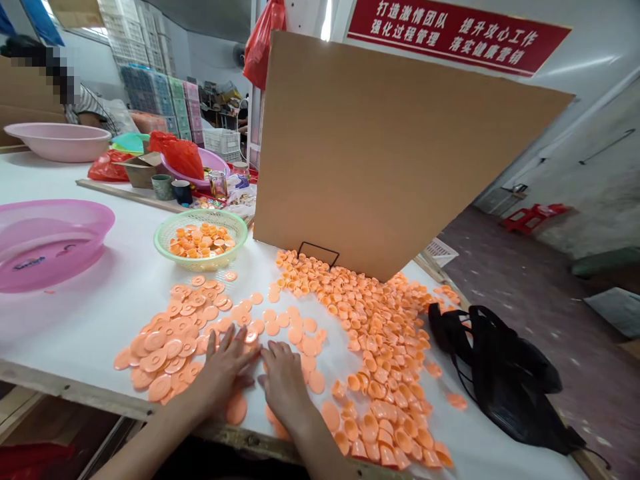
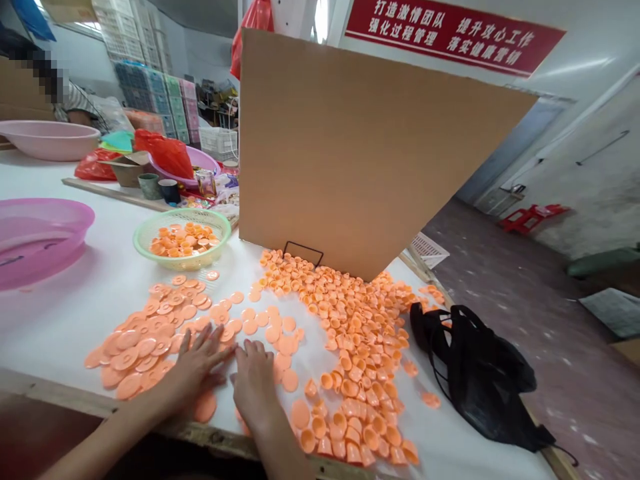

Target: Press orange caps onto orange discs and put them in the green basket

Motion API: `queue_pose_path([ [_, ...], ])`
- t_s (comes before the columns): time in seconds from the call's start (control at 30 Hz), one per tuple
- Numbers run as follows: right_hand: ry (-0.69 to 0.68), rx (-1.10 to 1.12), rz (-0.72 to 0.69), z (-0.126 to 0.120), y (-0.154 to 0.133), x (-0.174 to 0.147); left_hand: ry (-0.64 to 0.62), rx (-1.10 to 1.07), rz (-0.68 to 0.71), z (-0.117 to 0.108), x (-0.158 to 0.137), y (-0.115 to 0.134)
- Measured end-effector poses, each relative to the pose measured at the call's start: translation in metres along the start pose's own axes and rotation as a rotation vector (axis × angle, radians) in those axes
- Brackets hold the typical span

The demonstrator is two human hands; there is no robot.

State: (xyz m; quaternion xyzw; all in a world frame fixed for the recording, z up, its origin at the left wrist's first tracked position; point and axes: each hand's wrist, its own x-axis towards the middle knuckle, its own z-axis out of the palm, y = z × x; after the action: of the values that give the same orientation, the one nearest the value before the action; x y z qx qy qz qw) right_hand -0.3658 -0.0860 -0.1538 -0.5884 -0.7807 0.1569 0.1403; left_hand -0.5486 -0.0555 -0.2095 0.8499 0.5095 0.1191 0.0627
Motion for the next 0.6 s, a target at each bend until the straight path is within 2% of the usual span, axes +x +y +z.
queue_pose_path([
  [0.07, 0.024, 0.056, 0.065, -0.004, 0.016, -0.010, -0.043, 0.032, 0.006, 0.003, -0.006, -0.001],
  [0.13, 0.064, 0.122, 0.144, -0.009, 0.030, -0.014, -0.058, 0.062, -0.087, 0.002, -0.011, -0.006],
  [0.23, 0.130, 0.216, 0.224, -0.012, 0.036, 0.000, -0.029, 0.091, -0.181, -0.001, -0.010, -0.015],
  [0.33, 0.164, 0.261, 0.143, -0.008, 0.028, 0.033, 0.038, 0.069, -0.029, -0.001, -0.002, -0.014],
  [0.43, 0.129, 0.186, 0.008, -0.002, 0.022, 0.063, 0.087, 0.015, 0.086, 0.003, -0.001, -0.008],
  [0.5, 0.106, 0.117, 0.015, 0.000, 0.026, 0.070, 0.136, -0.026, 0.068, 0.005, -0.004, -0.010],
  [0.6, 0.114, 0.095, 0.109, -0.002, 0.042, 0.066, 0.177, -0.106, 0.097, 0.002, -0.002, -0.020],
])
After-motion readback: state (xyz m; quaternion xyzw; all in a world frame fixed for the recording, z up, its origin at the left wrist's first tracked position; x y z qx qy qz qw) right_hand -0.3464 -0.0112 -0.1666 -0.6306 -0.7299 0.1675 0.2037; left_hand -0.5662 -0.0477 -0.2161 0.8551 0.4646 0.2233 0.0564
